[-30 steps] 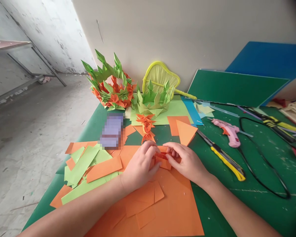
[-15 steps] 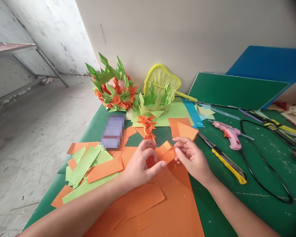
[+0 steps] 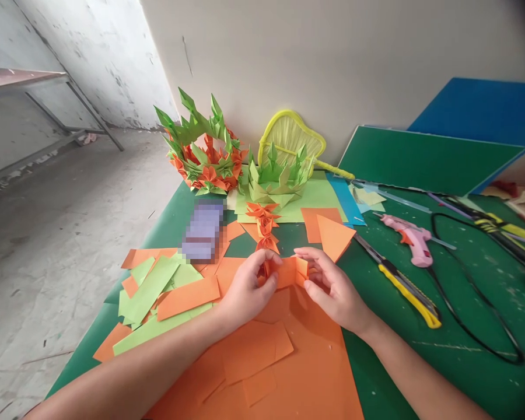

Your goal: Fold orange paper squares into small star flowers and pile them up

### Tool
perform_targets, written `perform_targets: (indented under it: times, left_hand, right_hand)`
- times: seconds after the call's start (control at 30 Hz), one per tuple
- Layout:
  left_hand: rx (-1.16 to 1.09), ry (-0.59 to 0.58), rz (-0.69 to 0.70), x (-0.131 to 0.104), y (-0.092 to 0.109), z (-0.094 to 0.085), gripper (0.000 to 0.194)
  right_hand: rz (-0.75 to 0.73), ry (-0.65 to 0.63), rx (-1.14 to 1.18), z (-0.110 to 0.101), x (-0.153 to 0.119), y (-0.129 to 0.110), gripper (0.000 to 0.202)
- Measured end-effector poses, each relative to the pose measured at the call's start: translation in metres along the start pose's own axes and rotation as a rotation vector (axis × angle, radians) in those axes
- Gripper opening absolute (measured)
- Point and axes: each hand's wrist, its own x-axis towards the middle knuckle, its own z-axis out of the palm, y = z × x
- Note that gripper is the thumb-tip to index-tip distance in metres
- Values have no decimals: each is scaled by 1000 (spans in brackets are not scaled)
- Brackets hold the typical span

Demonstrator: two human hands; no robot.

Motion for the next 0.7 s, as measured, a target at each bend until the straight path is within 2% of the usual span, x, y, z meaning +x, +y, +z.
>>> perform_targets:
  times: [0.17,0.33,0.47,0.7]
  left_hand:
    - [33,-10,60,-1,-1,2,22]
    - [55,-13,68,0,0,1,18]
    - [22,-13,20,0,2,1,15]
    - [-67,19,-36,-1,1,5,16]
  right_hand:
    - [37,-95,71,6,-2,-6,52]
    - [14,12,9,10,-2,0,41]
    - [36,24,93,9,-2,1,32]
    - [11,77,-5,8,-3,0,22]
